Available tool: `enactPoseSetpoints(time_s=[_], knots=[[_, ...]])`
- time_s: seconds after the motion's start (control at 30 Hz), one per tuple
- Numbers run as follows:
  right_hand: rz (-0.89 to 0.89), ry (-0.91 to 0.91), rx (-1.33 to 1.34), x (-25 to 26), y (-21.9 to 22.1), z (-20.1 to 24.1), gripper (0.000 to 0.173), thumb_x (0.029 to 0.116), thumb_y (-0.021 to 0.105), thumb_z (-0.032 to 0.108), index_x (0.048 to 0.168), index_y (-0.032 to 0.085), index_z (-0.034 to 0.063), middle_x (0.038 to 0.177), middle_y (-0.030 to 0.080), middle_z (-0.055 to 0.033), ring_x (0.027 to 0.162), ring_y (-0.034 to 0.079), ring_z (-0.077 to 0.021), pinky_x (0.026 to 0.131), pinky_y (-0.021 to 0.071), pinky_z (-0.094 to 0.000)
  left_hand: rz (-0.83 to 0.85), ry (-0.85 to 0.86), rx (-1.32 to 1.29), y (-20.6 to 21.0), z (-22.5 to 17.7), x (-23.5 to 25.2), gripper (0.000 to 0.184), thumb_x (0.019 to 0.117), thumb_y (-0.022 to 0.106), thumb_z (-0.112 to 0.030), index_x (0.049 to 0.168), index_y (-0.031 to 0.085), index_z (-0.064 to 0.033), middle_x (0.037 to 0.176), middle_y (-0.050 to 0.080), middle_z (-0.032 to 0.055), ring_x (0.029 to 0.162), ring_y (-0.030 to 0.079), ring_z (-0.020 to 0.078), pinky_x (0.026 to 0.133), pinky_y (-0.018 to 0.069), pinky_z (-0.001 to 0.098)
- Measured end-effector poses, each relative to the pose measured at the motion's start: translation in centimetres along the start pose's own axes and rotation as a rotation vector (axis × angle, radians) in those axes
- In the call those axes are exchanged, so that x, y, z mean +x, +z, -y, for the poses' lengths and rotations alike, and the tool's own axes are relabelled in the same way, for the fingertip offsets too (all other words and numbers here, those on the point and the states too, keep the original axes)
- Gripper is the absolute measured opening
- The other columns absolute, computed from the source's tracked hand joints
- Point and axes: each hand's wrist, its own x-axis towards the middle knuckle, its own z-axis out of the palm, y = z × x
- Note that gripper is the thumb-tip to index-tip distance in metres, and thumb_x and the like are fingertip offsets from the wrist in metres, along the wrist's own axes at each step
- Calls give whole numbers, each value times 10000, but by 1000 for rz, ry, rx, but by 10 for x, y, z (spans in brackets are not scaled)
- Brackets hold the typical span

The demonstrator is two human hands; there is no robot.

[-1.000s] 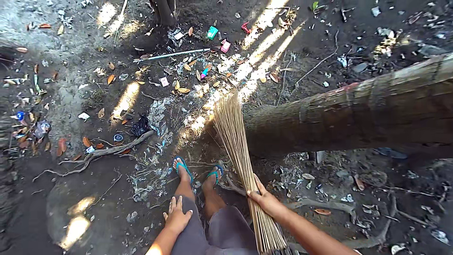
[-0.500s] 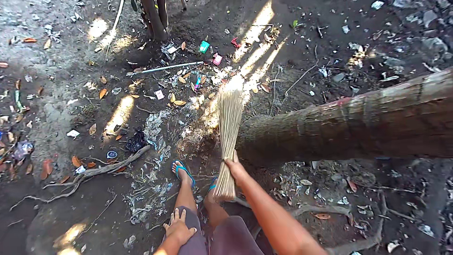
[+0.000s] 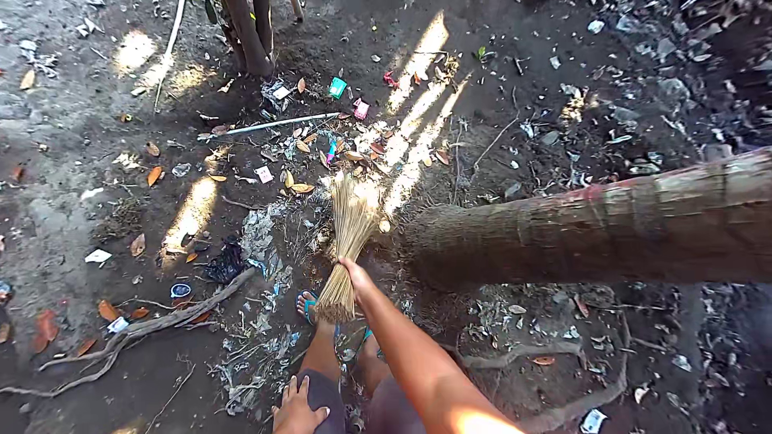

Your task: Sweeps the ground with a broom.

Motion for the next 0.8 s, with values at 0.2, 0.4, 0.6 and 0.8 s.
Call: enactPoseSetpoints(time_s=[0.2, 0.4, 0.6, 0.8], knots=[[-184, 2, 114, -51, -17, -51, 552, 1054, 565, 270, 1517, 342, 71, 1133, 634, -205, 916, 664, -269, 801, 576, -444, 10, 8, -47, -22, 4, 2, 989, 873, 681, -659, 1652, 266, -211, 1730, 157, 118, 1574, 210, 358, 1200, 262, 656], [-113, 158, -186, 4, -18, 18, 467, 1042, 561, 378, 1349, 553, 26, 1125, 657, -170, 961, 654, -236, 836, 556, -430, -21, -3, -92, -42, -7, 2, 951, 888, 678, -632, 1642, 297, -194, 1725, 183, 115, 1566, 238, 358, 1197, 281, 640], [-16, -59, -356, 46, -15, 90, 793, 979, 656, 406, 1606, 254, 134, 1324, 616, -209, 1123, 662, -300, 941, 562, -495, -96, -45, -191, -74, -32, 13, 951, 894, 676, -626, 1640, 298, -172, 1718, 196, 134, 1550, 278, 368, 1171, 355, 617], [35, 198, -239, -33, -66, 116, 741, 976, 667, 210, 1600, 272, 153, 1231, 638, -183, 998, 673, -265, 844, 574, -450, -112, -90, -252, -104, -106, -4, 858, 932, 676, -548, 1605, 371, -112, 1701, 197, 210, 1548, 240, 438, 1189, 291, 662]])
